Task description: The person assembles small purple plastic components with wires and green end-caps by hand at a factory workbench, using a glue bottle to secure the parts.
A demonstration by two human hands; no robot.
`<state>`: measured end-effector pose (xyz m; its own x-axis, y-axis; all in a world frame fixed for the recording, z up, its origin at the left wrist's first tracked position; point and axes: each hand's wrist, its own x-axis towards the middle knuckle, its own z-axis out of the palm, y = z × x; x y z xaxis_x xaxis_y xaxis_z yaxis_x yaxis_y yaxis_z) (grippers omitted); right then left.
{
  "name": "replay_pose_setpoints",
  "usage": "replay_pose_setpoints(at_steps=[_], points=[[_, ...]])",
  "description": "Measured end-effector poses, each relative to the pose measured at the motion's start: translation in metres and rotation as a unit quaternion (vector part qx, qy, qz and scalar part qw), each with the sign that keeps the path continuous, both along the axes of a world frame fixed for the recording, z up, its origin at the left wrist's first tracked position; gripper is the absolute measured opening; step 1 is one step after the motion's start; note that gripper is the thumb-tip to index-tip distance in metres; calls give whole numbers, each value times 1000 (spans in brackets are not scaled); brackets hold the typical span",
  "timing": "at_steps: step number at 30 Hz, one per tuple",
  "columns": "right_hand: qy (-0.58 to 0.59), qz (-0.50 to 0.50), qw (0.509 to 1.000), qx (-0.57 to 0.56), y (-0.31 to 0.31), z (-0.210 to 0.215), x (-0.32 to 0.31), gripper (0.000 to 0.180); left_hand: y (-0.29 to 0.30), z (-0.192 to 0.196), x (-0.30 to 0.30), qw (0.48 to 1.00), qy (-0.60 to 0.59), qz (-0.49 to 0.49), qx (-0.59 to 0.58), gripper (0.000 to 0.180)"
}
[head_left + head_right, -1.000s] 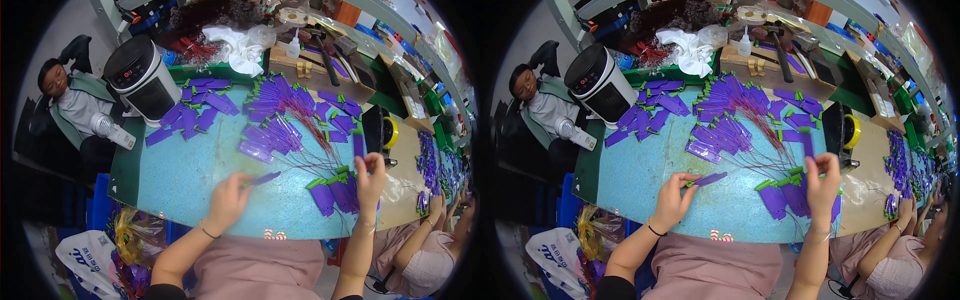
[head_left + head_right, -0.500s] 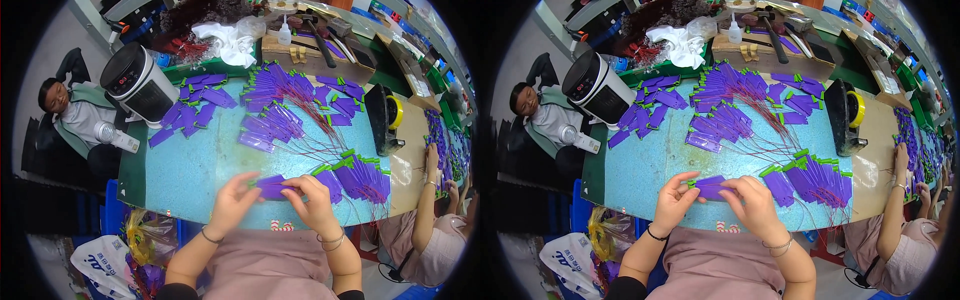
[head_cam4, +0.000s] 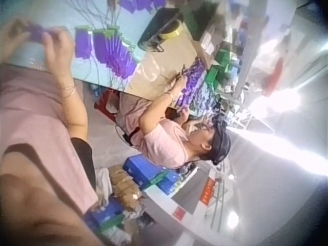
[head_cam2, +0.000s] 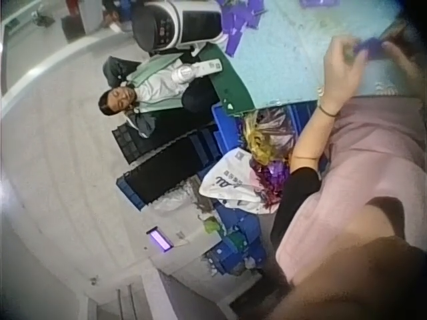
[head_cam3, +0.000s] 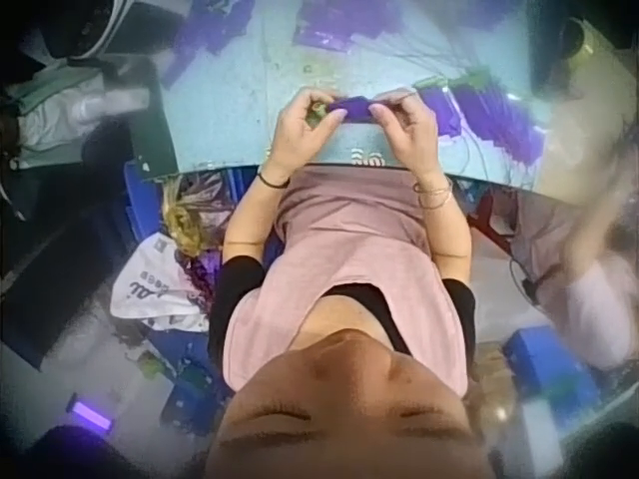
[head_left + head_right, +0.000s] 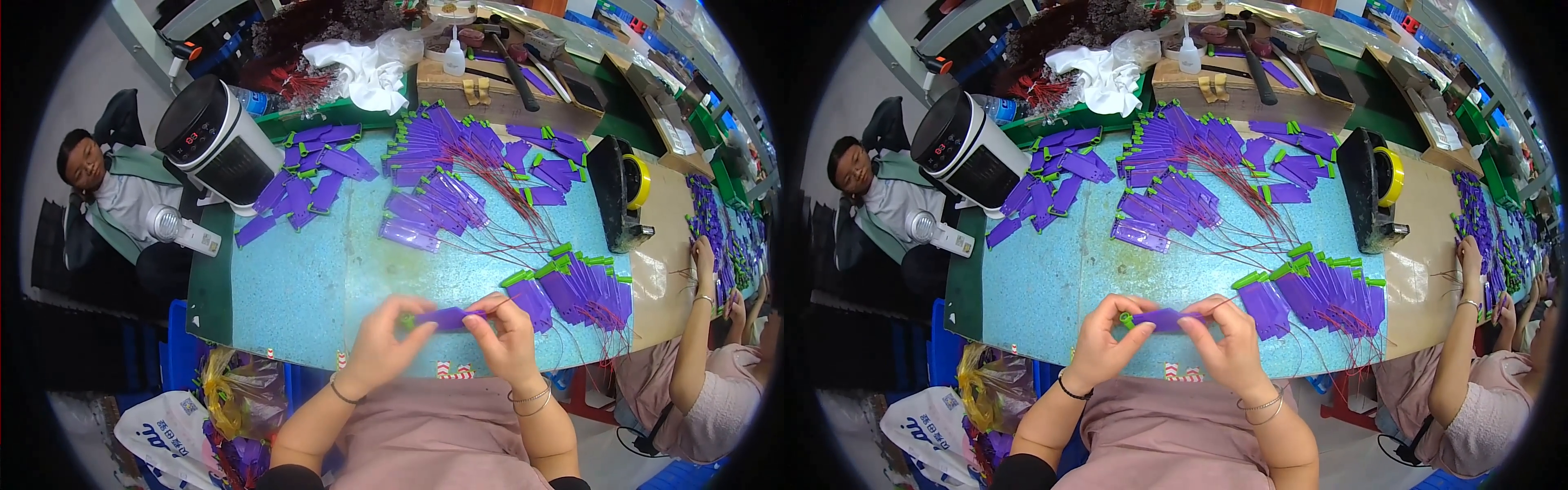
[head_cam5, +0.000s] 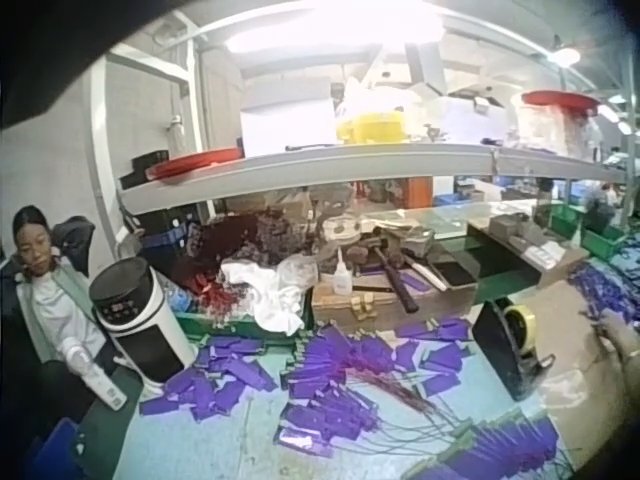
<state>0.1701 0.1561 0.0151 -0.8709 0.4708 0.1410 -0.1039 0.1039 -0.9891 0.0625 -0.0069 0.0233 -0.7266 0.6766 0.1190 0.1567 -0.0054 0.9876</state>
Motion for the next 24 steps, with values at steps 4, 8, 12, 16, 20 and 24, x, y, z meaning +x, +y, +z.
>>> replay_pose_setpoints(at_steps=[4, 8, 12, 16, 20, 24], points=[[59, 21, 966, 250, 4, 16, -3, 6, 4, 16, 3, 992, 80, -44, -85, 9], [77, 33, 932, 354, 9, 18, -3, 3, 7, 13, 4, 958, 272, -43, -84, 10], [67, 42, 939, 333, 8, 16, -2, 6, 7, 14, 7, 944, 305, -71, -107, 13], [4, 83, 943, 323, 10, 19, 4, 7, 4, 21, 4, 971, 214, -70, -78, 20], [28, 29, 977, 211, 1, 17, 6, 9, 17, -6, 14, 987, -102, 82, 96, 25], [-33, 5, 993, 113, -10, 8, 11, 11, 19, -10, 29, 984, -145, -49, 87, 26]])
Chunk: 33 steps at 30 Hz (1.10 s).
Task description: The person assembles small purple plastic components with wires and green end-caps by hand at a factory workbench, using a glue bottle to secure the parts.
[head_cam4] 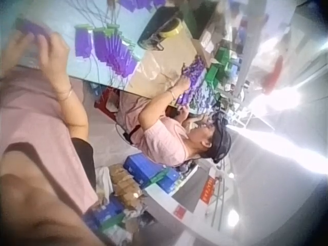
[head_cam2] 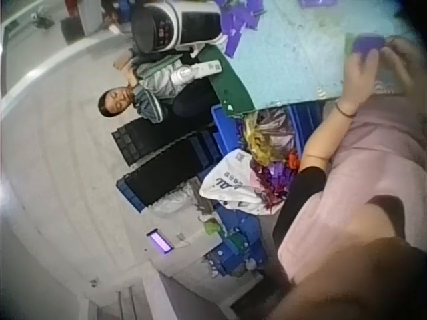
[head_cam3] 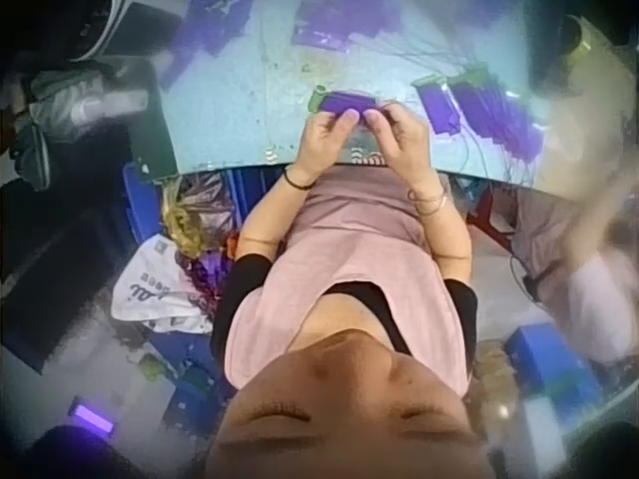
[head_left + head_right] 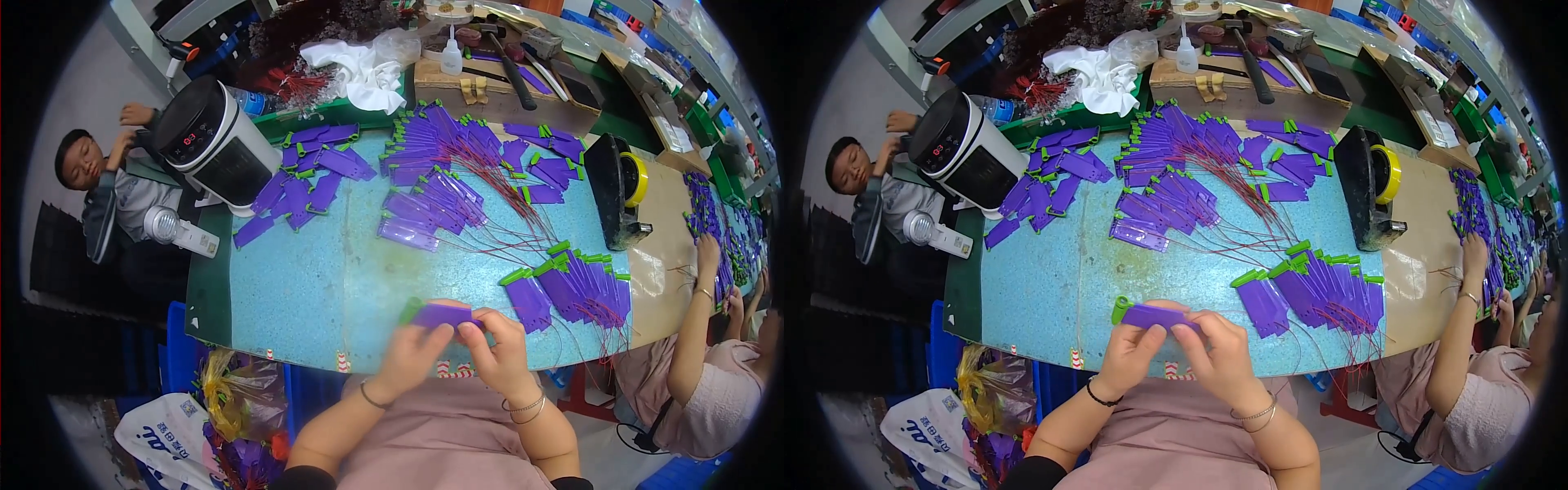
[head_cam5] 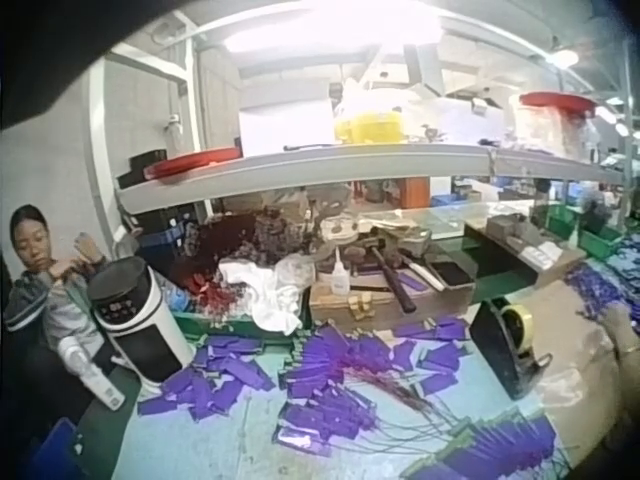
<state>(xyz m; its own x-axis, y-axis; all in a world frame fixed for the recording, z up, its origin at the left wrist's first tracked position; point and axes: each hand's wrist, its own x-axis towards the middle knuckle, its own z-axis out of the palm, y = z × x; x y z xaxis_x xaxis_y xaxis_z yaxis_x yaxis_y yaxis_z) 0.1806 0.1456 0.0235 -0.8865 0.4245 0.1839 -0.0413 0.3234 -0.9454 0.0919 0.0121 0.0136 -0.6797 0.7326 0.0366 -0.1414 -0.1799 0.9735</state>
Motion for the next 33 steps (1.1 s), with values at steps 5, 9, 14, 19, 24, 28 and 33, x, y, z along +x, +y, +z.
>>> replay_pose_setpoints(at_steps=[5, 9, 14, 19, 24, 28, 33], points=[[-154, 36, 982, 100, 16, 24, 5, 12, -14, 0, -16, 954, 216, -49, -201, 20], [43, 150, 988, -4, 16, 16, -12, 12, -13, -4, -9, 943, 280, -116, -139, 18], [74, 171, 980, -76, 12, -8, -12, 16, -10, 8, -9, 945, 284, -101, -126, 14], [-21, 106, 965, -237, 9, -7, -9, 13, -20, 7, -21, 949, 181, -192, -172, 16], [1, 13, 998, 65, 20, 4, 9, 12, -10, -8, -37, 962, 133, -188, -150, 22], [-57, -30, 944, 323, 44, -3, 38, 20, 4, 5, -107, 790, 564, 50, -234, 39], [-28, -78, 867, 491, 91, 22, 4, 22, -10, -8, -124, 725, 626, 78, -276, 41]])
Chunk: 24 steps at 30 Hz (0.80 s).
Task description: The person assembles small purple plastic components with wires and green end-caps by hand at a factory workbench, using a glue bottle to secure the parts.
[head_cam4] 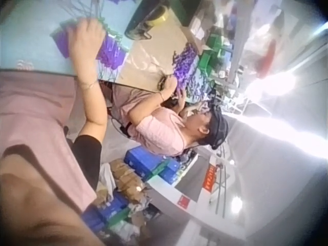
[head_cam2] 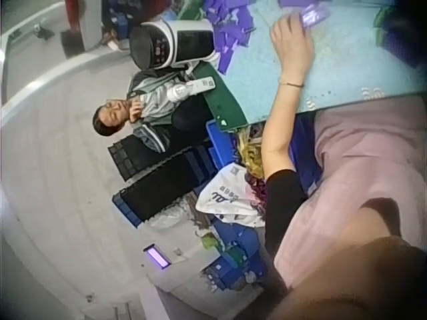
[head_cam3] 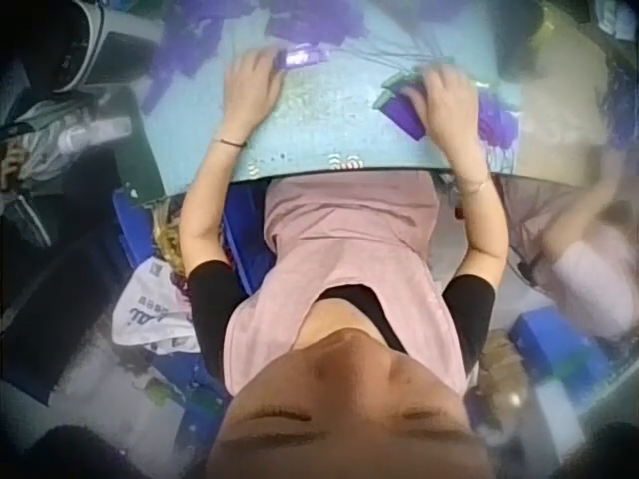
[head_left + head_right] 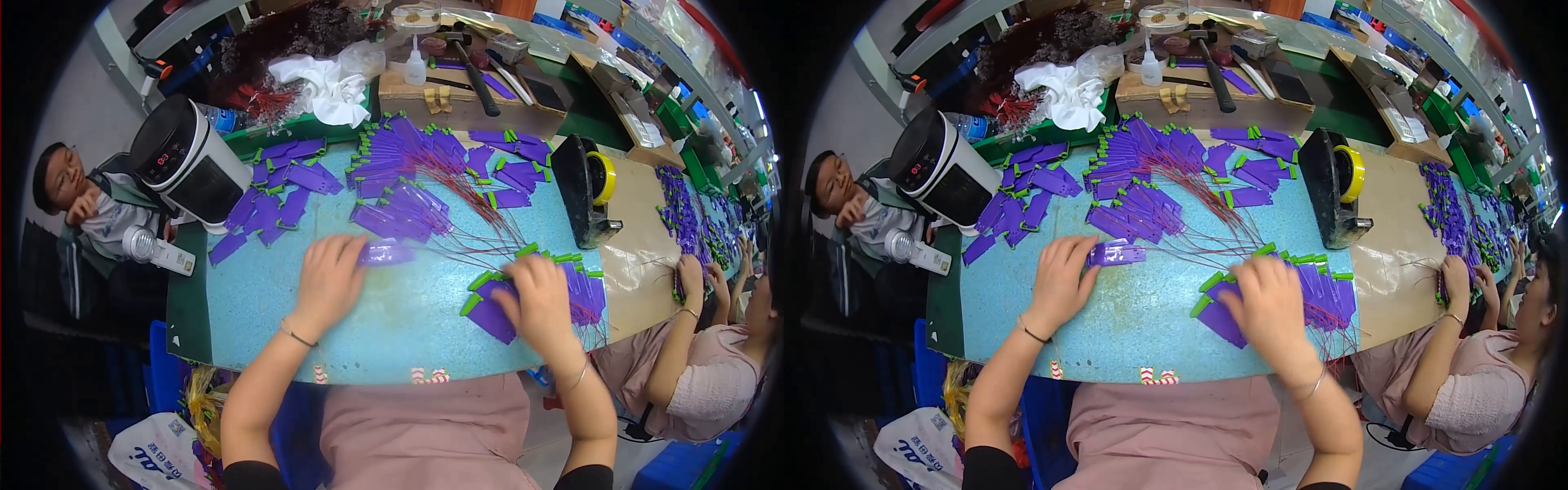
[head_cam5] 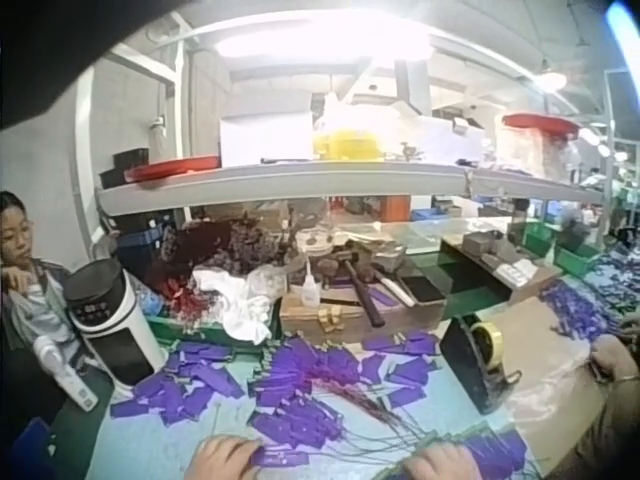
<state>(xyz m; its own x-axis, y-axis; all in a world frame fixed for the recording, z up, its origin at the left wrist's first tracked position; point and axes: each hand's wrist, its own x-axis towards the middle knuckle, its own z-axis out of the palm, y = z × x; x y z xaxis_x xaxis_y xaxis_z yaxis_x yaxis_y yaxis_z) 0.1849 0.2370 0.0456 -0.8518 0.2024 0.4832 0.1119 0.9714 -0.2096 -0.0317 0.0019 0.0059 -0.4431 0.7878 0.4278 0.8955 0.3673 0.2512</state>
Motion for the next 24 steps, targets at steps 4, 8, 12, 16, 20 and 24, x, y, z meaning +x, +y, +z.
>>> replay_pose_setpoints(at_steps=[4, 8, 12, 16, 20, 24], points=[[-75, -75, 994, 7, 96, -21, -52, 23, -9, 1, 34, 993, -116, -10, 21, 40], [-104, -111, 986, -64, 132, -26, -65, 20, -17, -4, 52, 985, -154, -7, 75, 32], [-168, -226, 955, -90, 112, 0, -49, 20, -25, -8, 61, 947, -292, 27, 127, 28], [40, -111, 950, -290, 34, 29, -21, 24, -13, 3, 72, 777, -582, 32, 239, 25], [-42, 195, 930, -309, -39, 19, -11, 27, -5, 1, 75, 737, -637, -1, 227, 29], [-45, 167, 924, -340, -54, 7, -19, 27, -5, 8, 84, 728, -648, -35, 219, 30]])
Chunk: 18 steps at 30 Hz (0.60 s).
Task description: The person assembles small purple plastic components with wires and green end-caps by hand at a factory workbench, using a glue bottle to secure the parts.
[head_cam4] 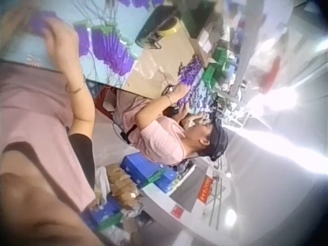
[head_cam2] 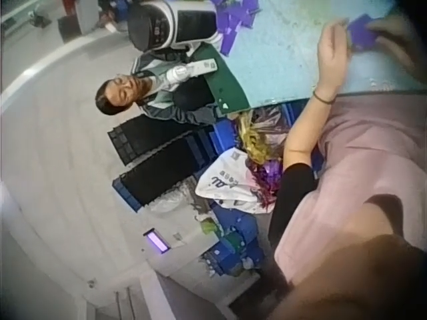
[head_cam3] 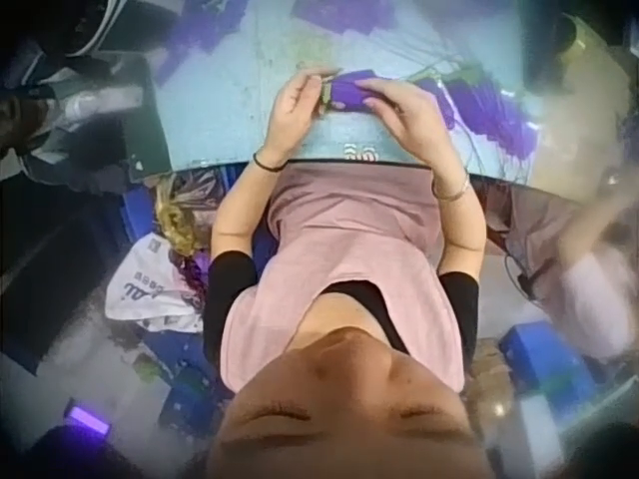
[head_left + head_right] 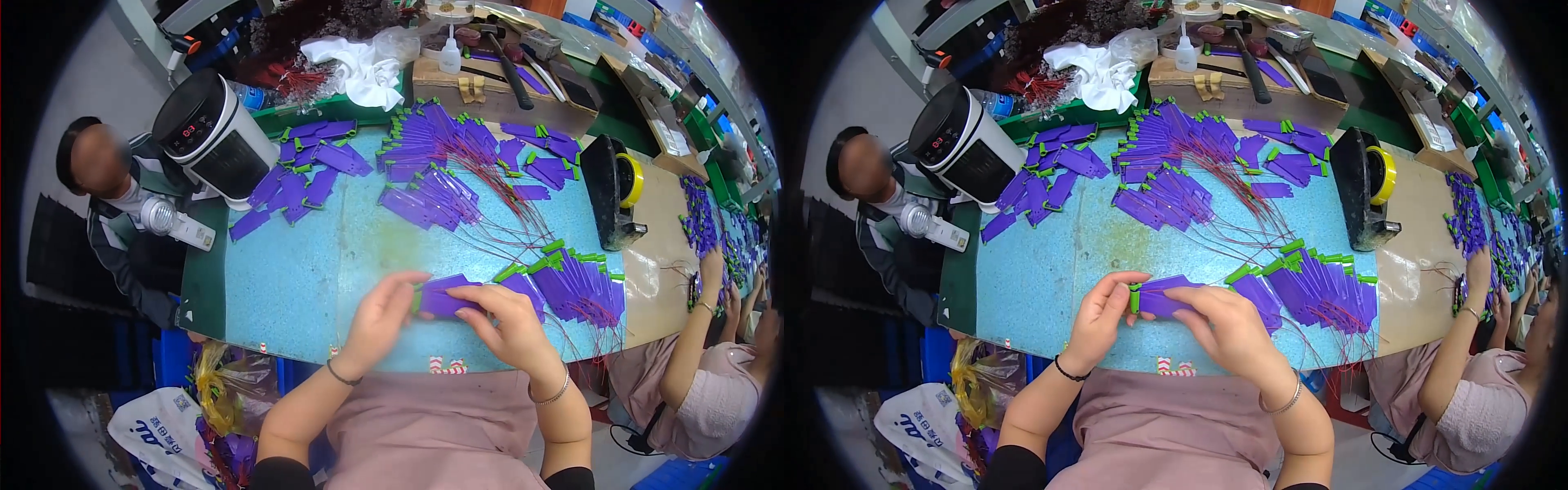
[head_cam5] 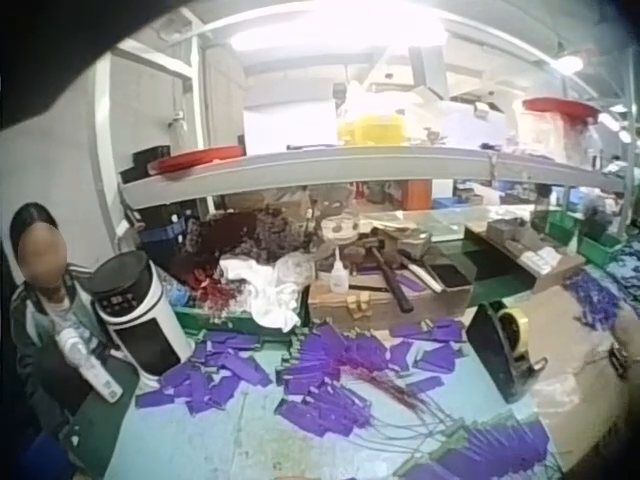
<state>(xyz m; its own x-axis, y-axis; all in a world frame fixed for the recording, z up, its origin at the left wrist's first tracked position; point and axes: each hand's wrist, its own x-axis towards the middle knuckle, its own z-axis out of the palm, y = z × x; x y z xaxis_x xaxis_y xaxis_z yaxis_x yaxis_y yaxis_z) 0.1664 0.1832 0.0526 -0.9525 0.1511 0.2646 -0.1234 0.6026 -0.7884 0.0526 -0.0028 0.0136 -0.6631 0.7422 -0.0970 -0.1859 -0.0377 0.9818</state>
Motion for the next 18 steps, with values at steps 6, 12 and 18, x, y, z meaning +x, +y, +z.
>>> replay_pose_setpoints(at_steps=[6, 12, 18], points=[[-14, -88, 996, 25, -16, -9, 3, 23, 2, -1, 11, 999, 35, 40, -8, 29], [-70, -207, 968, -126, -19, -32, 7, 22, -4, -6, 11, 998, 38, 21, -47, 22], [49, -122, 978, -163, -20, -28, 8, 9, 11, 19, 15, 960, 273, 11, -53, 12]])
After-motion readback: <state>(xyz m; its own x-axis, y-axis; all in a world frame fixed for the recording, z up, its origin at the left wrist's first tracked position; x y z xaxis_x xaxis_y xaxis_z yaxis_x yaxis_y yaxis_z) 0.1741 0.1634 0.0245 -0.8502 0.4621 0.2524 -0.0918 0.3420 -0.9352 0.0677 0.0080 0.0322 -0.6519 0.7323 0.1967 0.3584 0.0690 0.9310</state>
